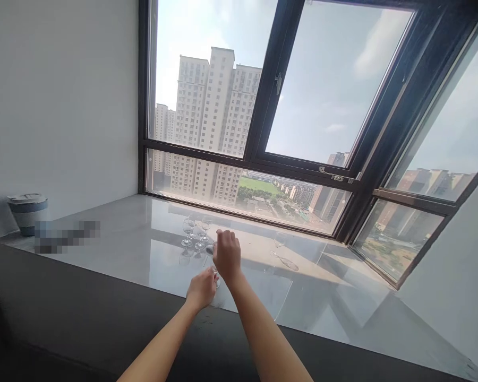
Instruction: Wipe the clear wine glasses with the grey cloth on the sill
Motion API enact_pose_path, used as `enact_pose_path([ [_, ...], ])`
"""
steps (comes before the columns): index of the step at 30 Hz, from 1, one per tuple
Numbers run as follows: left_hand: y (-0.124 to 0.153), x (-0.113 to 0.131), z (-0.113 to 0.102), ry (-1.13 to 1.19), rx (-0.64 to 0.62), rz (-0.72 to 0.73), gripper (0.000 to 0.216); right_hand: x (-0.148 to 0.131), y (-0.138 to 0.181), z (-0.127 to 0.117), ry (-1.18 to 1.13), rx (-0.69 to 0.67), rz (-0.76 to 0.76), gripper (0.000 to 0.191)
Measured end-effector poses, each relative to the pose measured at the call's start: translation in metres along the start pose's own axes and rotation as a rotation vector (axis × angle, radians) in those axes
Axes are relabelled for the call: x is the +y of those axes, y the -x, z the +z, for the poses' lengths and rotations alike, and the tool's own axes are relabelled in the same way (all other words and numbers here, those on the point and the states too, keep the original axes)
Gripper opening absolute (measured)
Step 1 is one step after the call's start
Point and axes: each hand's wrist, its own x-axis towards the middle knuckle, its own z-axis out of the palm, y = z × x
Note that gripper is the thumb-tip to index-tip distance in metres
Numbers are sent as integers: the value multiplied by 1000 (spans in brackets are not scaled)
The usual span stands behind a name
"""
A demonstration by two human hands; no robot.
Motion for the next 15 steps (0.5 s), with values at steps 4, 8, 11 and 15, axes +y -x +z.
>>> enact_pose_path([
  [4, 1, 2, -1, -1, -14, -11, 25, 11, 8, 4, -38, -53, -86, 23],
  [8, 1, 5, -4, -7, -32, -34, 25, 8, 15, 5, -64, -69, -89, 33],
  [11, 0, 5, -5, -20, -37, -22, 27, 4, 18, 3, -89, -85, -84, 42],
  [15, 0, 4, -5, -59, -50, -9, 32, 1, 20, 3, -85, -85, -100, 52],
])
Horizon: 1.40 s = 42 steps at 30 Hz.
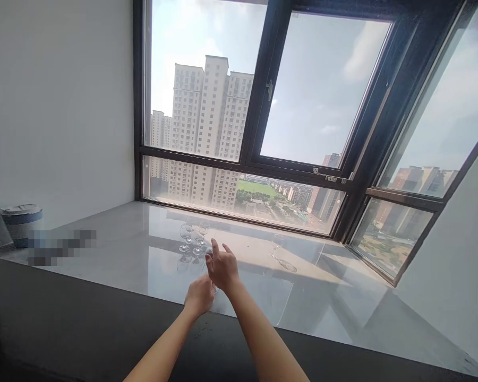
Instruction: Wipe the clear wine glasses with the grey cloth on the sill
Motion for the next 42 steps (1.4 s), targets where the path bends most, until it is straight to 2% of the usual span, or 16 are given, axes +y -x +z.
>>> enact_pose_path([
  [9, 2, 6, -8, -40, -74, -46, 34, -5, -5, 21, 83, -52, 39, 57],
  [16, 1, 1, 0, -11, -23, -34, 32, -5, -9, 27, 147, -106, 84, 57],
  [21, 0, 0, 3, -32, -37, -36, 31, -4, -9, 24, 127, -114, 82, 57],
  [30, 2, 5, -7, -37, -95, -56, 36, -9, -4, 11, 93, -224, 69, 57],
  [36, 5, 8, -10, -11, -59, -27, 39, -4, 7, 3, 65, -159, -4, 52],
  [42, 7, 7, -9, 7, -8, 25, 39, 1, 16, 2, 66, -77, -1, 47],
])
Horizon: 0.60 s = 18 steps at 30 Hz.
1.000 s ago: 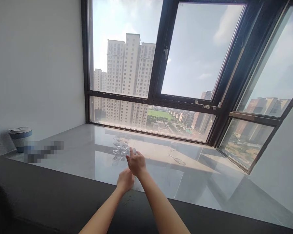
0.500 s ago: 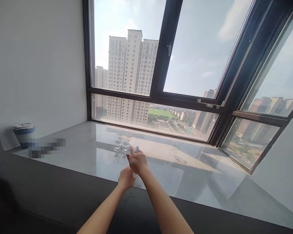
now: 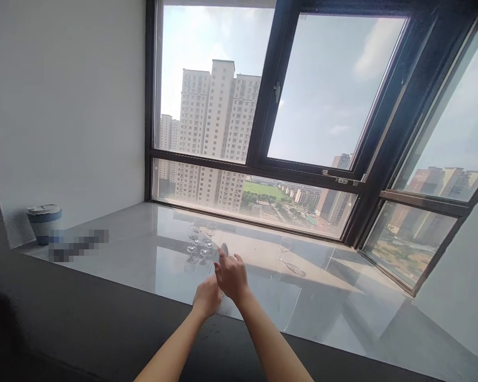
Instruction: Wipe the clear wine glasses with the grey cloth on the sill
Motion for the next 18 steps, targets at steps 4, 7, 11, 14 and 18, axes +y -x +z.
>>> enact_pose_path([
  [4, -1, -2, 3, 8, 0, -24, 40, -1, -2, 2, -32, -18, 31, 48],
  [7, -3, -3, 4, 12, -27, -57, 38, -6, -9, 3, -13, -77, 23, 53],
  [11, -3, -4, 5, 23, -45, -89, 37, -12, -19, 4, 77, -154, -19, 57],
  [14, -2, -4, 5, 19, -11, -68, 35, -12, -22, 7, 94, -184, 2, 56],
  [18, -1, -5, 6, 20, 17, -27, 30, -6, -23, 11, 77, -179, 88, 56],
])
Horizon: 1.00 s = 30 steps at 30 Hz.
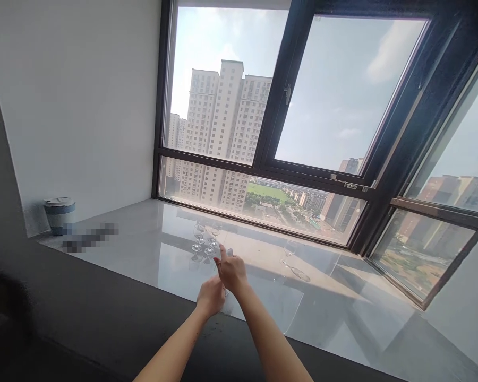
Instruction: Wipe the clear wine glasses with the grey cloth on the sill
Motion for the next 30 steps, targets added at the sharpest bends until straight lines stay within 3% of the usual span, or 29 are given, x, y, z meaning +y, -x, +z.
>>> enact_pose_path([
  [12, 1, -1, 0, 45, -30, -45, 25, 19, 4, 3, -259, 127, 83, 50],
  [22, 2, 3, -3, 15, -14, -31, 21, 28, 7, 14, -423, 304, 123, 58],
  [30, 4, 2, -4, 46, -21, -49, 21, 38, -2, -9, -735, 562, 377, 61],
])
